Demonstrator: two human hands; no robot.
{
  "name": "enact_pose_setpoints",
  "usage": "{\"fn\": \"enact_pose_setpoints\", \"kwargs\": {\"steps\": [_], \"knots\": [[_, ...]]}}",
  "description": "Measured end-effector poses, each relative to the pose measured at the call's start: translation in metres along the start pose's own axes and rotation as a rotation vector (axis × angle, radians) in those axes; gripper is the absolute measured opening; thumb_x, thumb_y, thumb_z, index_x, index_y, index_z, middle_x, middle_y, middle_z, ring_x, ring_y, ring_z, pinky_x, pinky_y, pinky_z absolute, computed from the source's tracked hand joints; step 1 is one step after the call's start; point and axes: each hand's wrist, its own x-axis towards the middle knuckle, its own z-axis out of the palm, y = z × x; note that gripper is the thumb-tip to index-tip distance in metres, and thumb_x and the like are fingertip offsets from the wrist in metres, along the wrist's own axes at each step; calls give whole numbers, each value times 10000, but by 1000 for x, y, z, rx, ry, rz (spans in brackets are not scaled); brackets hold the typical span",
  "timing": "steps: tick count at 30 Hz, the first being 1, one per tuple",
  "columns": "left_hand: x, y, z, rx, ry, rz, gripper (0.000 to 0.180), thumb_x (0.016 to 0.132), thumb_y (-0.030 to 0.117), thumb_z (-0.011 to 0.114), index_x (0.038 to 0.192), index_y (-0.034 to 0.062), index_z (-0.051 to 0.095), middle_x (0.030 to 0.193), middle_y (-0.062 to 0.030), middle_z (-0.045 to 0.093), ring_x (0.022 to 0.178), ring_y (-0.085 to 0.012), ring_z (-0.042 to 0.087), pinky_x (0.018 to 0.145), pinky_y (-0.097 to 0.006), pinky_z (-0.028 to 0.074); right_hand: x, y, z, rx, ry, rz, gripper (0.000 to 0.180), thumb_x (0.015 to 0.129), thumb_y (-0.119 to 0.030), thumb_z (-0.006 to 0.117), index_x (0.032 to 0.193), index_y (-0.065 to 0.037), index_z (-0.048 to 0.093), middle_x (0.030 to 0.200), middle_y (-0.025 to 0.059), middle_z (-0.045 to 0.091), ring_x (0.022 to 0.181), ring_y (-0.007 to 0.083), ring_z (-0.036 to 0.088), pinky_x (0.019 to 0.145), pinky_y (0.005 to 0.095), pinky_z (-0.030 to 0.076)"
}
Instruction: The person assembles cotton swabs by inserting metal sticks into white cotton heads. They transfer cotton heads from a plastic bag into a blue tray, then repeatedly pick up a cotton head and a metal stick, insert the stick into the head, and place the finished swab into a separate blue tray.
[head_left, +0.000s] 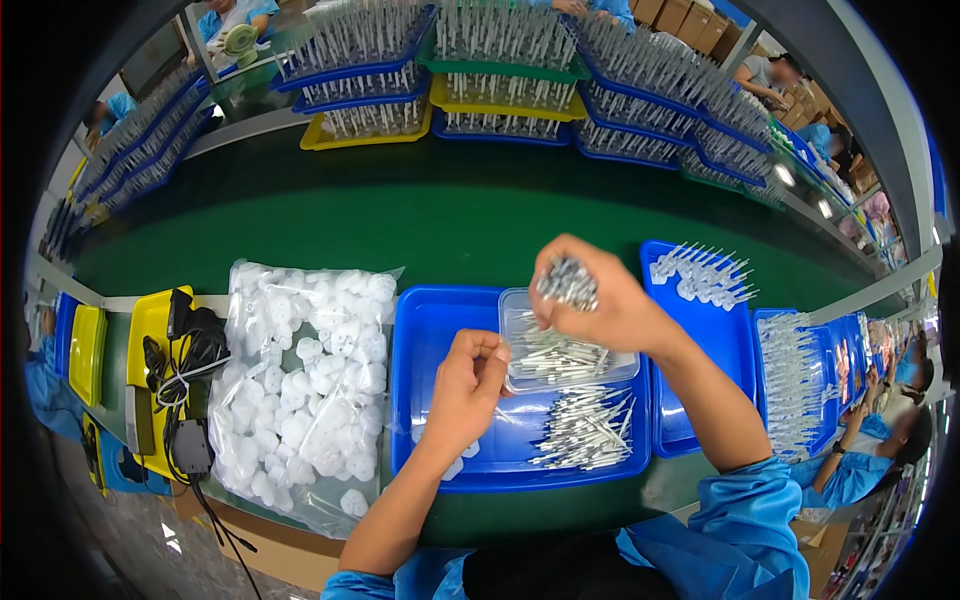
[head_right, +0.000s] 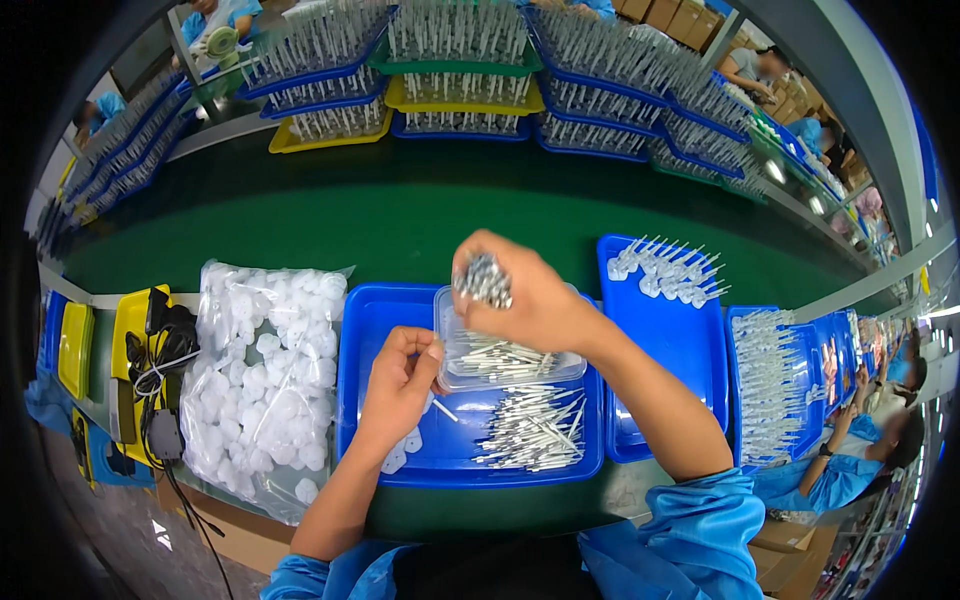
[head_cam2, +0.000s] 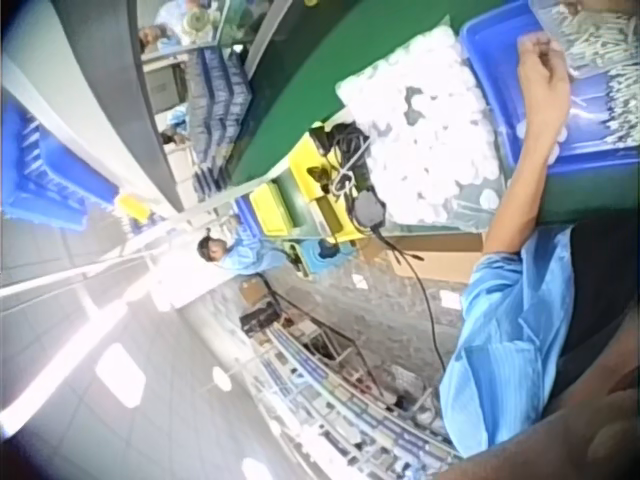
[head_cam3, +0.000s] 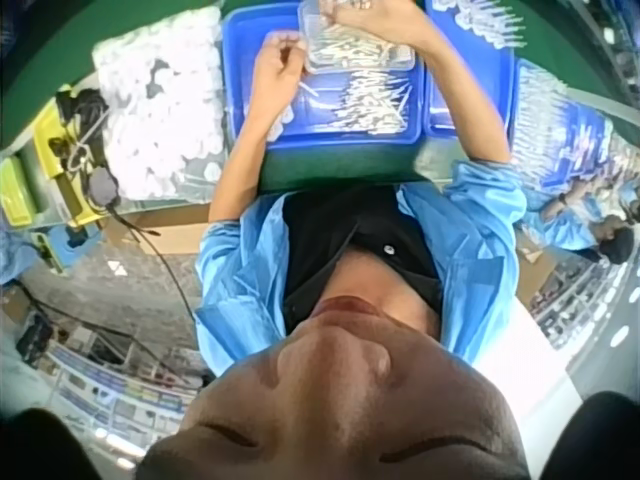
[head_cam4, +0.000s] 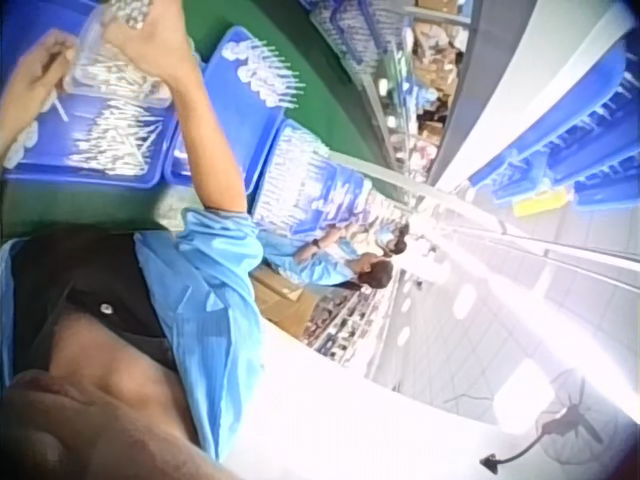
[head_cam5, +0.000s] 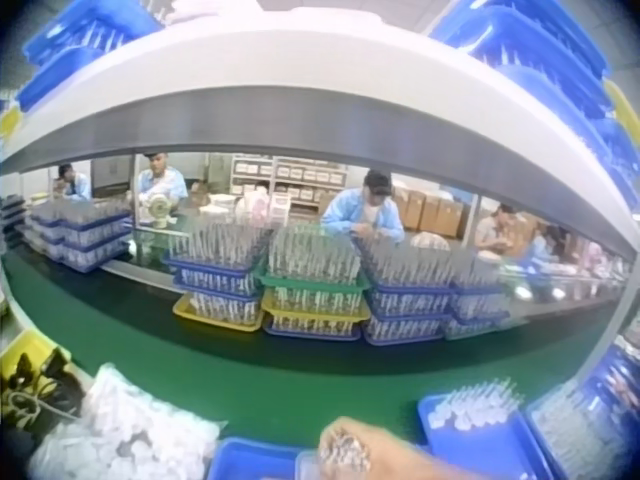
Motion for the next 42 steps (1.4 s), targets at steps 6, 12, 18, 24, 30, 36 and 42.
{"fn": "enact_pose_setpoints", "kwargs": {"steps": [6,12,18,24,30,36,42], "knots": [[0,18,-33,58,104,31,123,989,57,578,1083,-22,570,921,-69,638,733,-83,607,580,-251,546,-25,-59,-29,-53,43,-76,310,830,-19,661,1103,-37,516,877,91,649,749,151,646,659,312,546],[8,27,-60,196,267,36,86,979,47,577,1030,-16,606,839,-35,628,657,-59,562,537,-219,476,-79,-30,-11,-662,-360,212,432,793,-37,720,1170,-33,508,974,191,674,837,412,676,732,455,552],[12,22,-71,319,355,113,132,995,96,595,1013,-32,625,798,-14,613,640,-37,488,539,-223,403,-82,35,-1,-923,-113,222,479,837,-158,760,1212,-3,506,1136,240,634,1069,439,618,904,493,510],[4,19,-85,446,410,134,181,983,143,629,1011,-36,637,801,-49,629,658,-70,517,568,-249,418,-84,46,8,-1019,-149,53,681,864,-366,761,1333,50,496,1266,251,565,1230,418,530,1039,510,432],[-9,28,-80,710,391,-17,242,961,190,666,944,-51,663,640,-84,602,544,-121,503,514,-301,400,-61,11,-14,-861,164,46,657,913,-384,708,1375,38,505,1217,225,603,1172,393,575,1019,481,449],[11,44,-72,716,365,150,247,973,184,654,917,-57,668,585,-36,594,516,-99,491,478,-307,390,-2,53,-4,-498,31,-28,322,967,-239,632,1123,41,665,987,226,695,846,342,693,750,411,534],[18,76,-13,177,404,353,434,1010,229,615,1332,-50,532,1260,-147,606,992,-170,627,878,-309,515,-45,10,2,-326,286,116,255,963,-165,623,918,78,685,785,167,712,698,245,711,641,365,544]]}}
